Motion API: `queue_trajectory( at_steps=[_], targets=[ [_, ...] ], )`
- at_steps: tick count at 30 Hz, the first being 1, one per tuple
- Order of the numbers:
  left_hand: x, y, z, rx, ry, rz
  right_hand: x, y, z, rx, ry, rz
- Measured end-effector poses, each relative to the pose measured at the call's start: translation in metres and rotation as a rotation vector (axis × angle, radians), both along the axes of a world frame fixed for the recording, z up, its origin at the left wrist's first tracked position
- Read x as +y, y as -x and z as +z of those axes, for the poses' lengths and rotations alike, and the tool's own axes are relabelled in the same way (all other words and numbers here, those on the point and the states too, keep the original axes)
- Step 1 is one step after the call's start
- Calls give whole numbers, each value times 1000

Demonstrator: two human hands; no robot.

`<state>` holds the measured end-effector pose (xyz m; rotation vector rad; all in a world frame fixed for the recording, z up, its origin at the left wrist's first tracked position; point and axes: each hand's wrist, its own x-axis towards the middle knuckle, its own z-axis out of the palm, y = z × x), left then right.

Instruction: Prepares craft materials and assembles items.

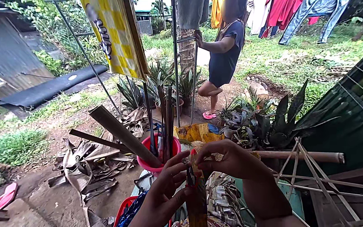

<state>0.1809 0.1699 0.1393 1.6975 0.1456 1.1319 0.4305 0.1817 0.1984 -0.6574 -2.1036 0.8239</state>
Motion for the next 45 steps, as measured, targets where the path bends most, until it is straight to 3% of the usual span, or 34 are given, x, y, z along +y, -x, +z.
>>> queue_trajectory(
  at_steps=[18, 26, 31, 34, 40, 45],
  targets=[
    [-16, -19, 17, 109, -39, -12, 10, 1, -10, 61, -62, 207],
    [-17, -23, 18, 104, -68, -15, -2, 0, -10, 55, -158, -208],
    [-15, -24, 16, 103, -78, 14, -5, 1, -16, 59, -164, -253],
    [-13, -22, 14, 91, -61, 19, -3, -6, -20, 137, -96, -209],
    [-8, -21, 12, 101, -25, 21, -2, -20, -26, 120, 63, 152],
    [-2, -21, 11, 98, 8, -3, 0, -18, -24, 93, 35, 156]
  ],
)
